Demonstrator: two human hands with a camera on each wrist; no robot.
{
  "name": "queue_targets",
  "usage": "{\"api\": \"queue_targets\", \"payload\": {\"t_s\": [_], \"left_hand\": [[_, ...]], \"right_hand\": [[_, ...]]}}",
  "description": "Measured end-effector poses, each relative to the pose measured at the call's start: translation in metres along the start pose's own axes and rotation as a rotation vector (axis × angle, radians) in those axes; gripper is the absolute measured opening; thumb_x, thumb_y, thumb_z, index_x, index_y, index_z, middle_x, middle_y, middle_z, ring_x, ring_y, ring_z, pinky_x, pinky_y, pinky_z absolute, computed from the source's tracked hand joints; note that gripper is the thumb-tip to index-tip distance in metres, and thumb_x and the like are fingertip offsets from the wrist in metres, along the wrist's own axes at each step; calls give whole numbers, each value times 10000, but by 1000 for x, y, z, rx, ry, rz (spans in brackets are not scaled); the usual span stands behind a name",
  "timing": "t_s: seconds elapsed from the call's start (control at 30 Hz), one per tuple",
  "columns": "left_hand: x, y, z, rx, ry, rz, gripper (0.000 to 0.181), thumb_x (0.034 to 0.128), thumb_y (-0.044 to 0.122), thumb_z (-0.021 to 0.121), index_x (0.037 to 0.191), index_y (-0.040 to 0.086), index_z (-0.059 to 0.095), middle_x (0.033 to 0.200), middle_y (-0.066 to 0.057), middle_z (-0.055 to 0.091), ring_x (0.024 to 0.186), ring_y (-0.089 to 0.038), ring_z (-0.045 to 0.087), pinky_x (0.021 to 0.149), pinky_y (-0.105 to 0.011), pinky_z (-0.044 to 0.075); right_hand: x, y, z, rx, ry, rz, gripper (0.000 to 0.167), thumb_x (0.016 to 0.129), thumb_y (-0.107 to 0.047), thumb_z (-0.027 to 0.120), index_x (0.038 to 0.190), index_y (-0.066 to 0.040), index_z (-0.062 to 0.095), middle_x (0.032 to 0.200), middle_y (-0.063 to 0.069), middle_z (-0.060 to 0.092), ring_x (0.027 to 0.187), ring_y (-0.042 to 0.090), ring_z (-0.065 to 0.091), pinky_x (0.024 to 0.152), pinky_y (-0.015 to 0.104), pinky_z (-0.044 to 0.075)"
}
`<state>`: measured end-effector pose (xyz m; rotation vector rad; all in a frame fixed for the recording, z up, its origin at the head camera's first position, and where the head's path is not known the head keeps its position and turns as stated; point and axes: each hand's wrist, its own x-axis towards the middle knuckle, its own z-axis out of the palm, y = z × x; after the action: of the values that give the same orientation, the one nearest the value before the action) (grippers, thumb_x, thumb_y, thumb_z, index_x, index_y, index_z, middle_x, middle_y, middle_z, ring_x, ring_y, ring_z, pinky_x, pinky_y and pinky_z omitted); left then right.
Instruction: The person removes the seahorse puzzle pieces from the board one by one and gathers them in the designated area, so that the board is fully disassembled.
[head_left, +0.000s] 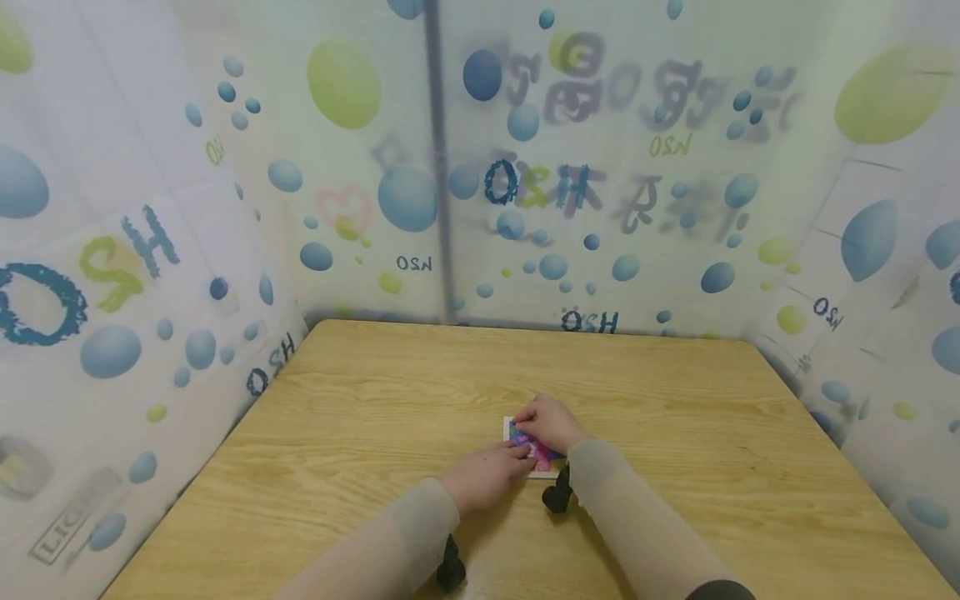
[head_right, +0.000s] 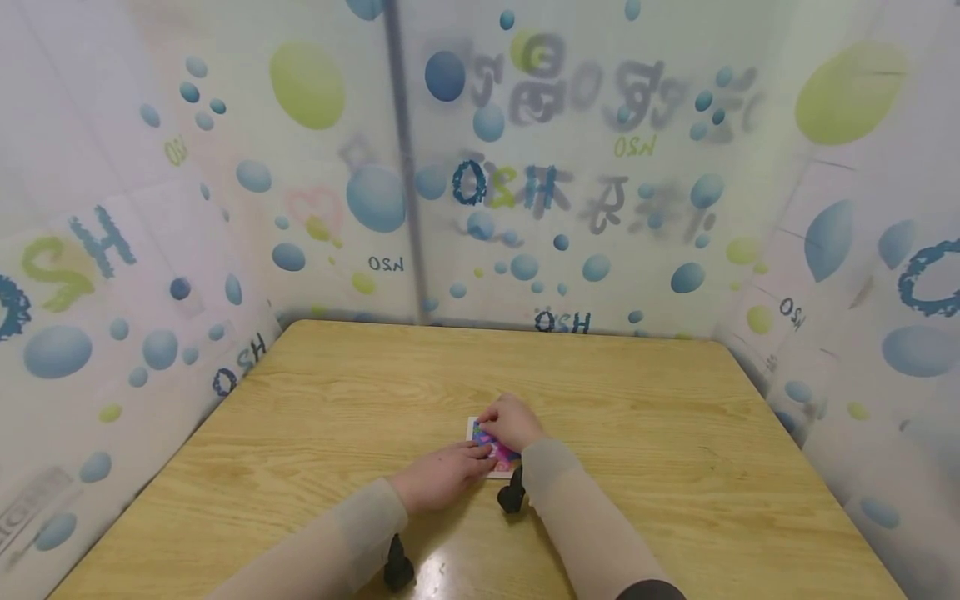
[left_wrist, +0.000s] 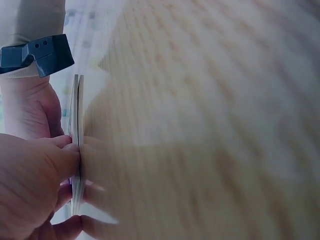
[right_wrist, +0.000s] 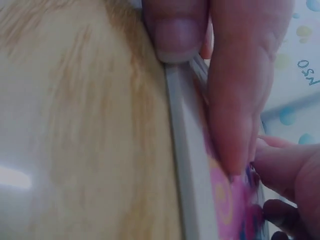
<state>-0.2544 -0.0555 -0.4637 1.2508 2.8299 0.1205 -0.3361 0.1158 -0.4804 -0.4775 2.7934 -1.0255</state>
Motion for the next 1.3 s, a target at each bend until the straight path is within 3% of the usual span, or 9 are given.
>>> {"api": "queue_targets", "payload": {"t_s": [0.43, 0.63, 0.87, 1.07, 1.3], "left_hand": [[1, -2, 0, -36, 6, 20, 367, 1004, 105, 479, 1367, 102, 532, 1464, -64, 440, 1365, -220, 383, 1112, -316, 325], [1, -1, 0, -61, -7, 10, 367, 1007, 115, 472, 1369, 106, 531, 1451, -46, 454, 1360, -189, 388, 1114, -298, 319], [3, -1, -1, -56, -15, 18, 369, 1021, 125, 433, 1379, 96, 521, 1455, -53, 448, 1367, -181, 376, 1124, -287, 299], [2, -1, -1, -43, -11, 37, 369, 1017, 116, 438, 1376, 88, 520, 1453, -64, 445, 1368, -186, 374, 1126, -295, 297], [3, -2, -1, -37, -8, 52, 373, 1016, 102, 438, 1379, 83, 520, 1449, -81, 448, 1361, -204, 386, 1122, -311, 309]], "right_hand": [[-6, -12, 2, 114, -21, 73, 75, 908, -104, 660, 958, -104, 715, 995, 50, 538, 890, 186, 523, 814, 358, 481], [-7, -16, 3, 168, -34, 129, 94, 909, -86, 657, 996, -67, 688, 972, 53, 600, 831, 166, 579, 757, 316, 521], [-6, -14, 6, 152, -19, 105, 66, 910, -86, 648, 972, -73, 667, 940, 45, 608, 818, 163, 579, 728, 315, 520], [-6, -12, 6, 209, -40, 123, 92, 909, -81, 648, 997, -56, 663, 936, 59, 610, 789, 169, 592, 686, 295, 528], [-6, -14, 5, 217, -37, 120, 102, 916, -87, 647, 1009, -49, 664, 941, 46, 625, 818, 163, 596, 741, 311, 527]]}}
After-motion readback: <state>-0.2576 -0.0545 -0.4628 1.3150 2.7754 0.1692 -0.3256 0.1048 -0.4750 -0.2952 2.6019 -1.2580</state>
